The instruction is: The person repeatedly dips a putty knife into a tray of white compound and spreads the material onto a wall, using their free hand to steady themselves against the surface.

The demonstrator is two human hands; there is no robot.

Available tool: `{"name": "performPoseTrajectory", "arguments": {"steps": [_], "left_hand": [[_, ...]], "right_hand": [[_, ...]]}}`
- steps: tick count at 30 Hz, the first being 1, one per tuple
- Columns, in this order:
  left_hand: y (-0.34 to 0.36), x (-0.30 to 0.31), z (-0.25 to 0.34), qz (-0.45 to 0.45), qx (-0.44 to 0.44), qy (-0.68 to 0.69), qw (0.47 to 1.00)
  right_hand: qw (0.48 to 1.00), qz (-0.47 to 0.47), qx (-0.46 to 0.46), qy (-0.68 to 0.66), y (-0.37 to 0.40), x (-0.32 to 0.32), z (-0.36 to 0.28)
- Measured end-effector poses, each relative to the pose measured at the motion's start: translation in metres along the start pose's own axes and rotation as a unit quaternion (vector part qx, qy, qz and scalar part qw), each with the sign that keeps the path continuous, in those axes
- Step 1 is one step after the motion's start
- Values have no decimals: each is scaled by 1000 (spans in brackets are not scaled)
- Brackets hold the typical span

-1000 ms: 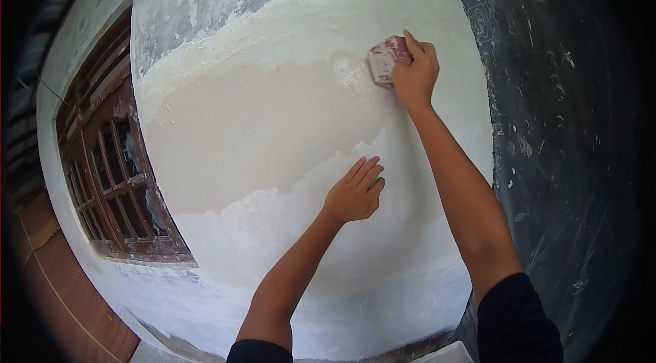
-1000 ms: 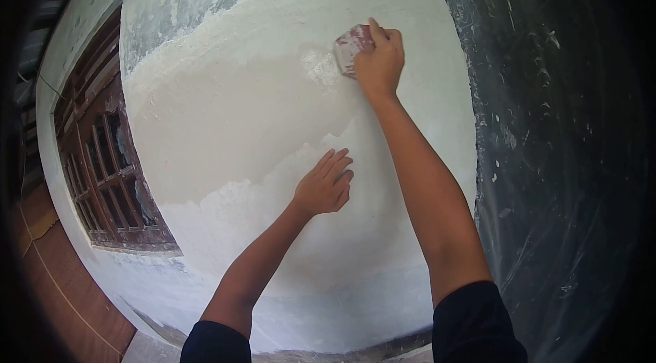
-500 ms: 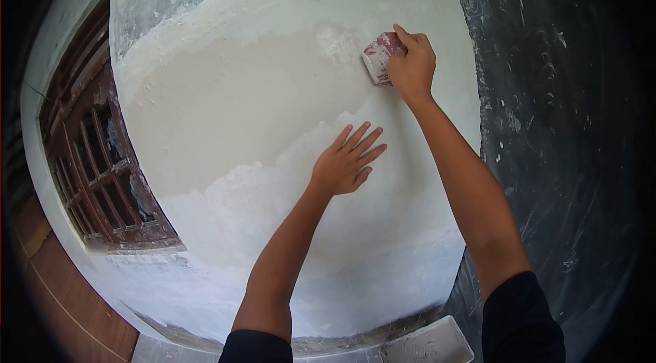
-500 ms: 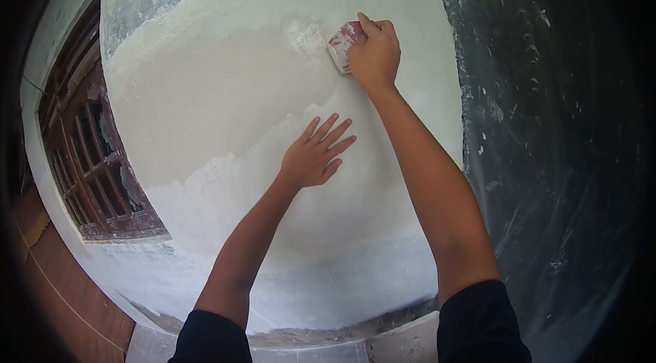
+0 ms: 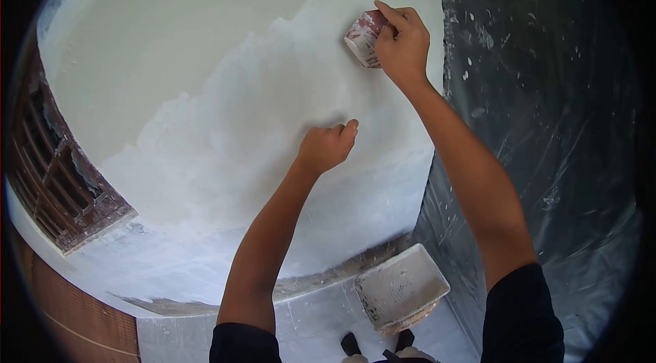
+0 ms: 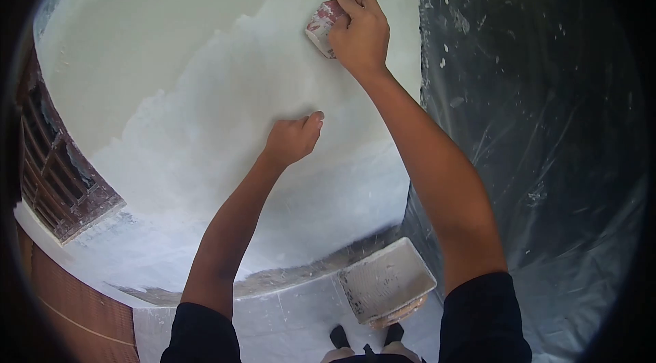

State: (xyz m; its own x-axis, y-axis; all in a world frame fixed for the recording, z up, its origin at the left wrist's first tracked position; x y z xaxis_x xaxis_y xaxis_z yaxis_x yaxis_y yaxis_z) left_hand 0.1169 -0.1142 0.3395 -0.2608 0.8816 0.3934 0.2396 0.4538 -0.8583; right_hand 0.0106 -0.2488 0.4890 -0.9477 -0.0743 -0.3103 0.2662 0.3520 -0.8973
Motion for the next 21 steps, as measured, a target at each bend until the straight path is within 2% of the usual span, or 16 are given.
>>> {"name": "performPoseTrajectory", "arguments": {"steps": [4,8,11,14,15,16,19,20,21], "left_hand": [[39,-19,31,-28,58,70,995],[99,-50,64,-92,123,79,985],[148,-66,93,-212,188,46,958],[189,-75,121,-258,205,58,942],[205,-79,130,-313,238,47,918],[220,-81,139,-328,245,56,911],[262,-82,160,-267,207,38,940],[277,-84,169,-279,212,44,936],[288,-81,177,-243,209,37,946]], "right_hand": [[999,-32,-18,20,44,25,27],[993,-68,-56,76,101,64,63],[986,-97,-66,118,151,96,97],[975,-138,-85,153,201,128,122],[969,-152,-90,171,218,139,130],[963,-167,-94,188,236,150,136],[948,-206,-122,210,287,184,154],[944,-215,-132,213,303,195,159],[931,-237,-147,238,319,206,165]]}}
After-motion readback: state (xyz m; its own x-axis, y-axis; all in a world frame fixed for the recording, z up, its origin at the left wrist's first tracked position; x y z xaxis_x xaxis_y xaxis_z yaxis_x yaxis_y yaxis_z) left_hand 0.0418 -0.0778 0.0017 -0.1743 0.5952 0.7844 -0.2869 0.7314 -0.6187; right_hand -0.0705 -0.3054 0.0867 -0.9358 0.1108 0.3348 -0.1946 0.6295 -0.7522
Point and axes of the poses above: each hand's wrist, its own y-axis away from the middle knuckle, its own x-axis out of the back of the hand, z = x × y, the point moved 5 cm from there along -y, towards the middle knuckle, and after that the axes turned 14 degrees about z, right-handed, at the moved point
